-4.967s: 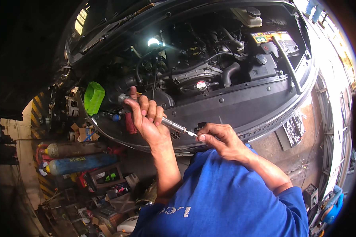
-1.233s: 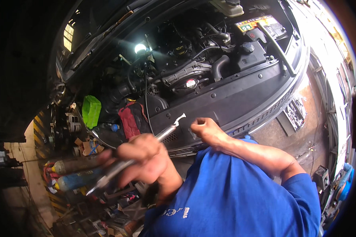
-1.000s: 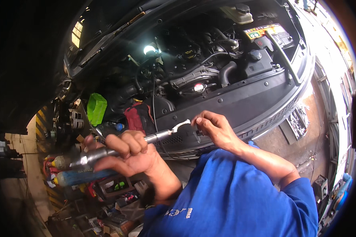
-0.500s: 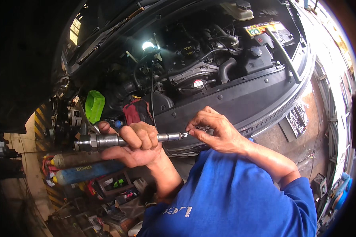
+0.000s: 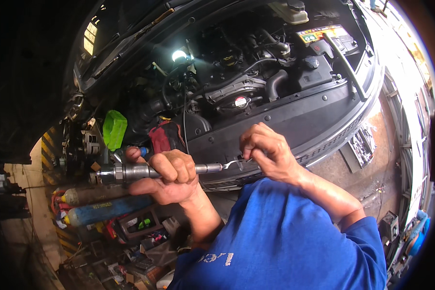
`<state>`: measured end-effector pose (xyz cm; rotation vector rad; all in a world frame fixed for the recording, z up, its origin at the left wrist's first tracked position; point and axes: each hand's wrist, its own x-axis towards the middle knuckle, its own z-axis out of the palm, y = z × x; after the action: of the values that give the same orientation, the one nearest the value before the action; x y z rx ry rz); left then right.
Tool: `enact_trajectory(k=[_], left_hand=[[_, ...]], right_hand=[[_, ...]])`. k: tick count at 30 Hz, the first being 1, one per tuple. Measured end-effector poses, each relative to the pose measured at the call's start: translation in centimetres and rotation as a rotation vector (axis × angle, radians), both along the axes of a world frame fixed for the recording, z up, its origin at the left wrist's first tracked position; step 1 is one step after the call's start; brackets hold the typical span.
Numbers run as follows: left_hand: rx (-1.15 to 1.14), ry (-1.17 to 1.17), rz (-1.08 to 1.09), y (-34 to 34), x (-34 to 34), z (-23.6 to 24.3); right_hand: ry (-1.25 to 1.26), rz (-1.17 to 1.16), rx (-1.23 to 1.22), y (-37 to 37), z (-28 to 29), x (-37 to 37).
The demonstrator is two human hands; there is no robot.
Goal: The recorder is removing and replacing fuel injectors on a vehicle engine.
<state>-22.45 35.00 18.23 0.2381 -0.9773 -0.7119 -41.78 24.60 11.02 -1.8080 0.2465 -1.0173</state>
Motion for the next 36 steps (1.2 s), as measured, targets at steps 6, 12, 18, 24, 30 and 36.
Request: enact_trajectory(k=[6, 12, 18, 24, 30, 36], left_hand=[[0.027, 0.015, 0.0, 0.3, 0.5, -0.4], [-0.014, 0.007, -0.058, 0.4, 1.5, -1.1], [-0.026, 0.034, -0.047, 0.7, 1.6, -1.2], [0.029, -0.009, 0.018, 0.3, 0.4, -0.3], [0.028, -0.017, -0.003, 0.1, -0.1, -0.4], [0.048, -0.012, -0.015, 0.0, -0.8, -0.5]], right_hand=[[-0.112, 0.192, 0.696, -0.8, -2.6, -1.1], [-0.119, 0.201, 1.005, -0.5, -2.9, -1.4], [0.032, 0.234, 0.944, -0.6, -1.7, -1.8], [0.158, 0.132, 0.348, 1.0, -1.1, -0.6], [0.246, 0.176, 0.113, 1.7, 0.5, -0.2], [0.193, 0.166, 0.078, 1.6, 0.4, 0.2]])
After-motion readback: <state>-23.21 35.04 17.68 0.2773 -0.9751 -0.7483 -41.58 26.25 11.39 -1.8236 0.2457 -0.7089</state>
